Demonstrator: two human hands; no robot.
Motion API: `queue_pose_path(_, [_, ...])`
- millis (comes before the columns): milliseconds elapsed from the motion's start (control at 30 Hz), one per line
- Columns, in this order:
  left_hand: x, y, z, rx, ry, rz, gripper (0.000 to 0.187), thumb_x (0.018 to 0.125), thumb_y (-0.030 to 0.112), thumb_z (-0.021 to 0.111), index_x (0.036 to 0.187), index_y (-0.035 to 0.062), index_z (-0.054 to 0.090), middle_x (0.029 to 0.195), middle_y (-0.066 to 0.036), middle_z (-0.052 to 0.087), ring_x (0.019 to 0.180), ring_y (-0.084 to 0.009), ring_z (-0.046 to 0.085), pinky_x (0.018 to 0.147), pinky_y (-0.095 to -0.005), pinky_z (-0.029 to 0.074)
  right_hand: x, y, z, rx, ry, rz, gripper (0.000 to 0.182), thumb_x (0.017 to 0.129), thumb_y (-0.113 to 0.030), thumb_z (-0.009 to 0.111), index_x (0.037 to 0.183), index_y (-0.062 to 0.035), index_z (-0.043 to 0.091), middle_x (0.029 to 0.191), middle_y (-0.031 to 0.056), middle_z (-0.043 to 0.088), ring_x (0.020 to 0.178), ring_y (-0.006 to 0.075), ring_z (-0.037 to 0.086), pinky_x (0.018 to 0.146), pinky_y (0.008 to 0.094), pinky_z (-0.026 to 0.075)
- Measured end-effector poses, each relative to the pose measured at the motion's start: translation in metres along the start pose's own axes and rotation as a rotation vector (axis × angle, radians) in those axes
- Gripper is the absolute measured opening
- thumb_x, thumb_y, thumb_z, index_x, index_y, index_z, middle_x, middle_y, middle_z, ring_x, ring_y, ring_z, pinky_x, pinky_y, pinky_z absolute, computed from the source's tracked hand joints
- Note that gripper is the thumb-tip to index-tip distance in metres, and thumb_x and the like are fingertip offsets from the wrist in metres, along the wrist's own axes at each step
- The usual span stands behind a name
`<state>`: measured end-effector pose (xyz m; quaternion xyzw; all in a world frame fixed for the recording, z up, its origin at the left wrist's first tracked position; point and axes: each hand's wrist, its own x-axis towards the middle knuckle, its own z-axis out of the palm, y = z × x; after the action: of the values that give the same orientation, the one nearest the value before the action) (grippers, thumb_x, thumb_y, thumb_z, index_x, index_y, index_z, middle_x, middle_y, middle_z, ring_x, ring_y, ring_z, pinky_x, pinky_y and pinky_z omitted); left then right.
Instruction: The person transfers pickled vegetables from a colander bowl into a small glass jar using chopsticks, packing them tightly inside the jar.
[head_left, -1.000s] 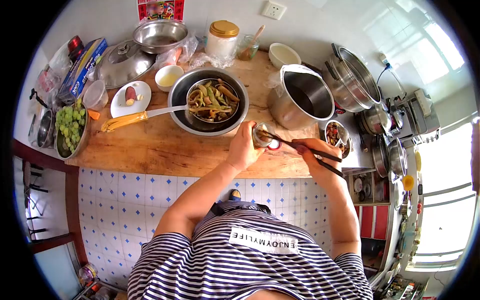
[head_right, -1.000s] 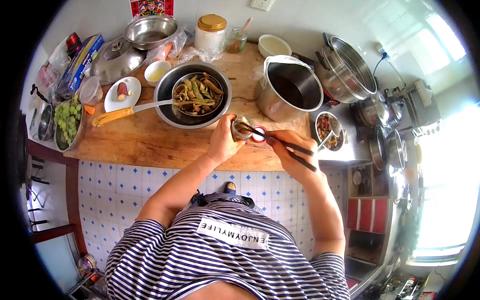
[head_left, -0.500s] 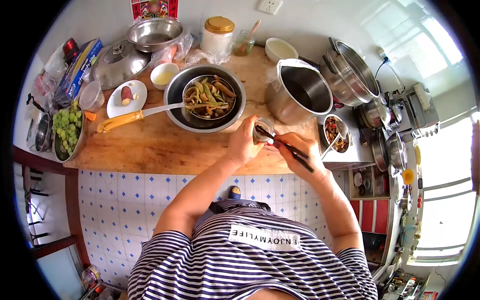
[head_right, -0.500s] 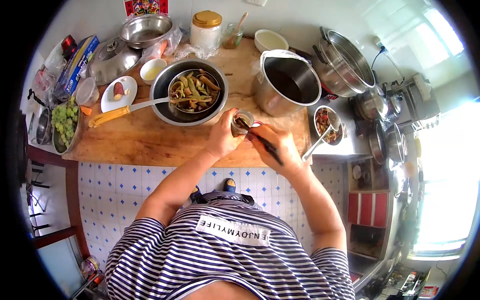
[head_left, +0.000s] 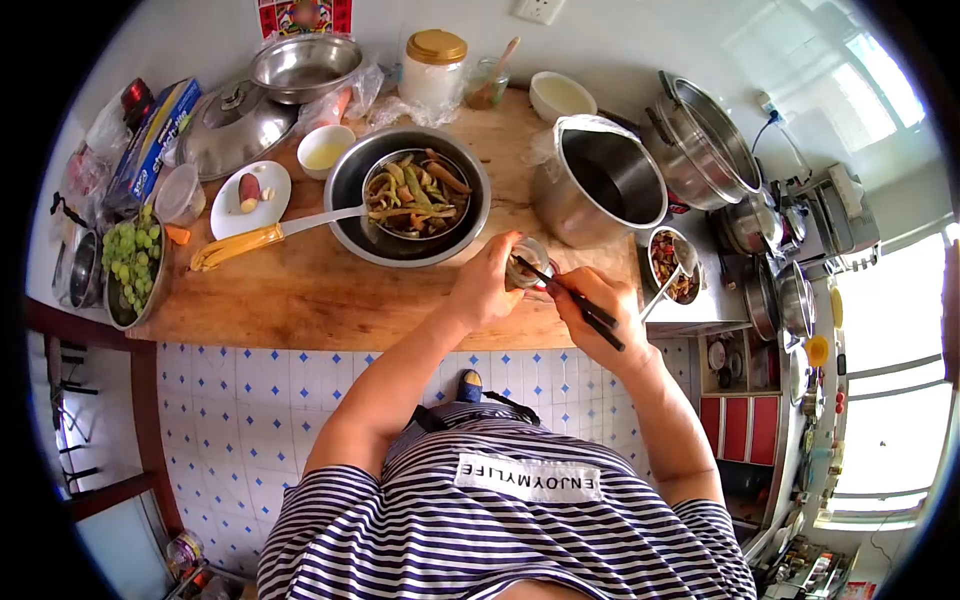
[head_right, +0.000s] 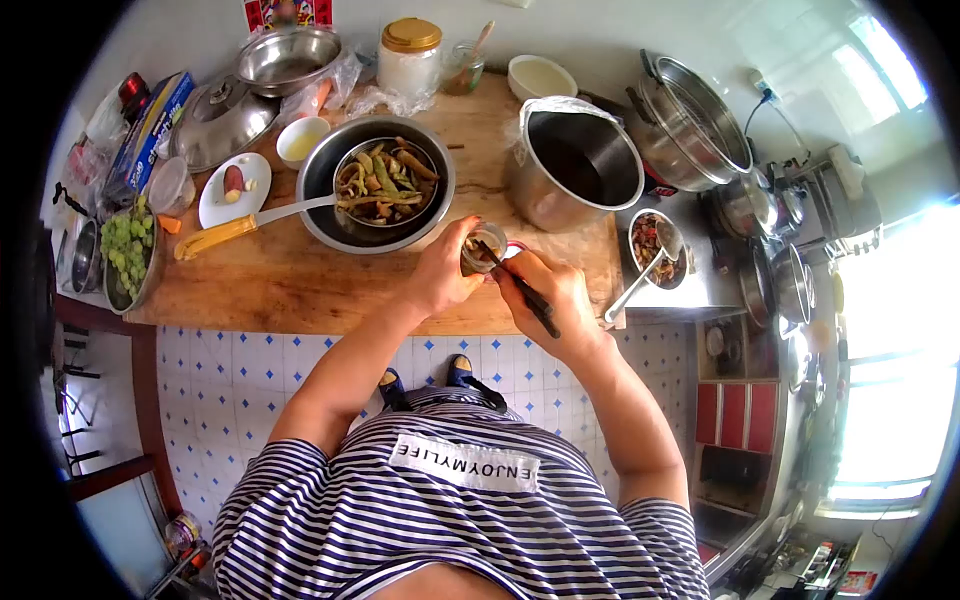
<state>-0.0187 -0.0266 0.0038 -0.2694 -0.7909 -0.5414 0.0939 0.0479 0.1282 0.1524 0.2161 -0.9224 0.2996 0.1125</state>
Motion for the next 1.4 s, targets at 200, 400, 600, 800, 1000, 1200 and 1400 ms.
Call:
queue_pose_path(200, [0.006, 0.013, 0.006, 0.193, 0.177, -0.024, 0.084, 0.064, 0.009, 0.086, 0.134, -0.0031, 0.04, 0.124, -0.022, 0.054, 0.114, -0.0401, 0.056, 0.095, -0.0424, 0.048, 0.003, -0.002, -0.023, 0.085, 0.035, -0.008, 0.017, 0.084, 0.0, 0.07, 0.1, 0.0007, 0.067, 0.086, 0.0162, 0.069, 0.072, 0.0292, 0.069, 0.062, 0.0352, 0.053])
queue_pose_path(400, [0.01, -0.006, 0.004, 0.007, -0.006, -0.008, 0.08, 0.067, 0.009, 0.083, 0.134, -0.0011, 0.04, 0.122, -0.022, 0.055, 0.113, -0.039, 0.057, 0.094, -0.043, 0.049, -0.001, -0.012, 0.0, -0.039, -0.04, -0.113, 0.008, 0.085, -0.002, 0.066, 0.088, -0.0009, 0.059, 0.081, 0.0193, 0.061, 0.068, 0.0402, 0.061, 0.058, 0.0449, 0.048])
queue_pose_path(600, [-0.001, 0.008, 0.011, 0.125, 0.083, -0.049, 0.079, 0.066, 0.012, 0.084, 0.131, -0.0023, 0.041, 0.124, -0.021, 0.055, 0.112, -0.0396, 0.057, 0.094, -0.0421, 0.05, 0.007, -0.007, 0.006, 0.013, -0.047, -0.078, 0.007, 0.086, -0.002, 0.065, 0.089, 0.0005, 0.059, 0.081, 0.0189, 0.061, 0.066, 0.0397, 0.06, 0.058, 0.0437, 0.048])
queue_pose_path(800, [0.005, 0.004, 0.009, 0.117, 0.15, 0.072, 0.089, 0.065, 0.01, 0.084, 0.137, -0.0064, 0.034, 0.127, -0.024, 0.053, 0.115, -0.0397, 0.057, 0.1, -0.0401, 0.047, 0.01, -0.019, -0.025, 0.062, 0.048, 0.017, 0.012, 0.084, -0.001, 0.071, 0.096, 0.001, 0.068, 0.082, 0.0159, 0.068, 0.068, 0.0238, 0.068, 0.06, 0.0323, 0.051])
queue_pose_path(1000, [0.006, 0.001, -0.009, -0.081, -0.061, -0.009, 0.077, 0.067, 0.009, 0.081, 0.131, -0.008, 0.041, 0.123, -0.027, 0.056, 0.114, -0.0402, 0.057, 0.098, -0.0421, 0.048, -0.001, -0.001, -0.006, 0.099, -0.047, 0.014, 0.012, 0.083, 0.002, 0.071, 0.095, 0.0012, 0.068, 0.081, 0.0136, 0.069, 0.068, 0.0202, 0.067, 0.061, 0.0298, 0.051])
queue_pose_path(1200, [0.002, 0.005, 0.012, 0.118, 0.22, -0.04, 0.079, 0.061, 0.014, 0.088, 0.124, -0.0026, 0.044, 0.114, -0.022, 0.055, 0.106, -0.0406, 0.056, 0.088, -0.0446, 0.049, 0.004, 0.006, -0.021, 0.158, -0.051, 0.127, 0.015, 0.083, 0.0, 0.07, 0.098, 0.0013, 0.07, 0.083, 0.0153, 0.071, 0.071, 0.0214, 0.07, 0.062, 0.0313, 0.053])
queue_pose_path(1400, [0.007, 0.003, 0.008, 0.123, 0.18, 0.015, 0.084, 0.064, 0.012, 0.086, 0.13, -0.0044, 0.039, 0.123, -0.025, 0.051, 0.111, -0.0413, 0.055, 0.094, -0.0448, 0.048, 0.004, -0.005, -0.014, 0.098, -0.032, -0.163, 0.019, 0.084, 0.002, 0.067, 0.103, -0.0002, 0.065, 0.09, 0.02, 0.065, 0.077, 0.0375, 0.066, 0.064, 0.0396, 0.052])
